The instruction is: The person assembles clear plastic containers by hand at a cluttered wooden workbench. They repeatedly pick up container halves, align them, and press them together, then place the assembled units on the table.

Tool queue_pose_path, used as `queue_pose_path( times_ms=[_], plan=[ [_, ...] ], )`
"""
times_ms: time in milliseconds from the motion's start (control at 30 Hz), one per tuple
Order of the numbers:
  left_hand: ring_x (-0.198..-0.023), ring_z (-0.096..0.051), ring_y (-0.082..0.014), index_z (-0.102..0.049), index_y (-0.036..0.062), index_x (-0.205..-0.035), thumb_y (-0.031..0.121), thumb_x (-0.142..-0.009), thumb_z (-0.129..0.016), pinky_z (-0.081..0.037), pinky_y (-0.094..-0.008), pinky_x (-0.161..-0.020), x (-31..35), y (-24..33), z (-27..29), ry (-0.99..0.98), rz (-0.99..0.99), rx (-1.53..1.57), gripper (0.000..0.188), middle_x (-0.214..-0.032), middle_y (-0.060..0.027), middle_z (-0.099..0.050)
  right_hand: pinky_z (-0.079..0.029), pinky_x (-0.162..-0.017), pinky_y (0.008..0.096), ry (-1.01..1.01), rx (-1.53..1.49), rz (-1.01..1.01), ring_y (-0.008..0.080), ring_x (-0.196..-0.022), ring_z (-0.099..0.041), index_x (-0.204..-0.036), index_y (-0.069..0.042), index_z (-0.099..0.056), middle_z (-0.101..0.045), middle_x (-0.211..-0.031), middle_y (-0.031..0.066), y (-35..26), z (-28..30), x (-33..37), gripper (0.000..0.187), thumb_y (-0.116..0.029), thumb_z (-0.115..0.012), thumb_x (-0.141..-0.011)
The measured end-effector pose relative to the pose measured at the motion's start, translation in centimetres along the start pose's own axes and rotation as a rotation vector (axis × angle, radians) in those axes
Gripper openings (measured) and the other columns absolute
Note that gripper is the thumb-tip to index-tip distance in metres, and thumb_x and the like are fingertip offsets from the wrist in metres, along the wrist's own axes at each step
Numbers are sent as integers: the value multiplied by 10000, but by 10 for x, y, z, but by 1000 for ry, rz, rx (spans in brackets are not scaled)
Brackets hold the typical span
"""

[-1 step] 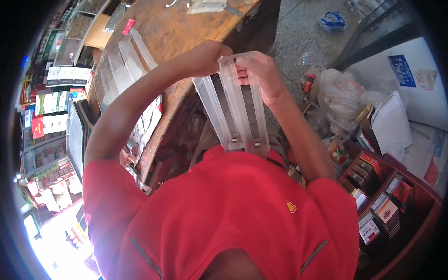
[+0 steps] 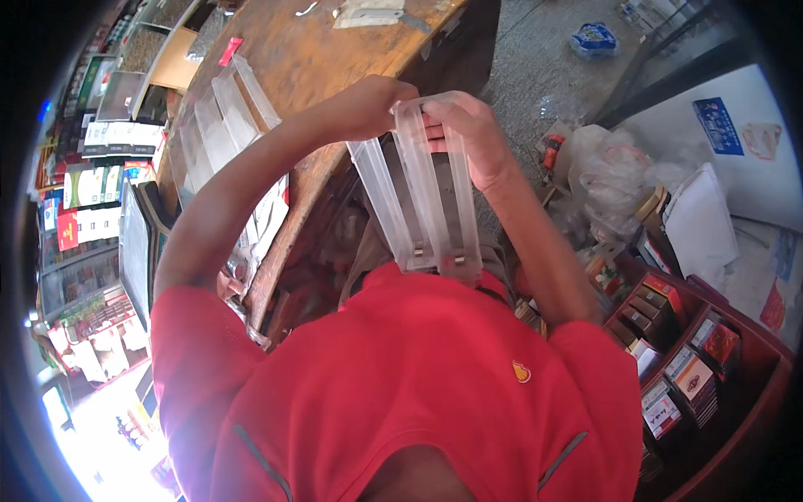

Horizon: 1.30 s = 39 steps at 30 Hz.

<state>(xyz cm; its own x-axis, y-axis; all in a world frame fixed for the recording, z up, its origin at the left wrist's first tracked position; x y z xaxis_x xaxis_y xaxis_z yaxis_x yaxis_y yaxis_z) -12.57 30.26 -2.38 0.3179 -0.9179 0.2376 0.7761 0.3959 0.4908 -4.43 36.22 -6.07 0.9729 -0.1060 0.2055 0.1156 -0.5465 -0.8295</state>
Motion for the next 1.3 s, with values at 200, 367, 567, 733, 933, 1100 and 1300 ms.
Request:
queue_pose_path(
  times_ms=[200,367,567,733,933,1100,1300],
  plan=[
    [-887,-657,-381,-657,49,-989,144,-670,-782,-506,-465,-767,1,29,11,67,44,-175,355,-877,-154,-685,-516,-840,349,14,130,50,207,-965,-646,-1187,0,-561,-658,-1051,124,0,21,18,446,-257,-679,-842],
    [-899,-671,-366,-692,49,-939,118,-584,-818,-520,-468,-735,-8,39,1,8,13,-203,383,-878,-153,-700,-505,-861,376,39,130,0,237,-993,-639,-1149,-7,-573,-659,-1050,143,11,31,29,406,-239,-678,-834],
    [-906,-675,-355,-722,67,-952,103,-576,-811,-531,-466,-734,-6,40,-7,38,62,-246,388,-871,-148,-703,-514,-845,395,109,13,-14,264,-948,-641,-1044,0,-594,-658,-1013,167,19,38,37,296,-184,-636,-815],
    [-932,-672,-353,-719,72,-959,107,-603,-802,-528,-465,-759,2,48,-1,65,37,-172,366,-873,-144,-704,-504,-854,419,151,108,45,266,-944,-630,-1027,-19,-608,-645,-1050,153,13,35,55,318,-242,-624,-800],
    [-993,-652,-353,-669,91,-1113,130,-655,-776,-516,-462,-823,-15,44,-11,28,-41,-222,472,-990,-153,-694,-497,-896,430,98,40,42,261,-994,-623,-1057,-27,-610,-645,-1049,135,14,47,43,357,-294,-639,-821],
    [-1271,-525,-309,-416,56,-1437,304,-679,-852,-448,-416,-1019,30,72,57,410,-111,235,909,-1388,-198,-506,-462,-985,484,212,-217,175,279,-1153,-589,-1265,-14,-547,-619,-1232,123,2,90,55,463,-279,-544,-885],
    [-1331,-431,-393,-70,-26,-1520,474,-615,-892,-362,-428,-1126,82,46,-15,513,62,497,1321,-1420,-300,-392,-418,-1037,424,117,-135,350,291,-1194,-563,-1246,57,-536,-602,-1252,172,-49,69,58,503,-259,-543,-855]
  ],
)
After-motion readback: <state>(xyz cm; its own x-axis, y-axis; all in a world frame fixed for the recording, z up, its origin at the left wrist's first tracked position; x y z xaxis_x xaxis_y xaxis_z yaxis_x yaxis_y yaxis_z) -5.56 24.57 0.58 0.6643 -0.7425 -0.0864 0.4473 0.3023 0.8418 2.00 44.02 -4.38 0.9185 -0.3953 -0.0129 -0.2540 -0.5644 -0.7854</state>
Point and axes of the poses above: each hand's wrist, its own x-axis away from the middle knuckle, its own z-axis out of the back of the hand, y = z × x, the point moved 10 cm from there along -x, towards the middle knuckle
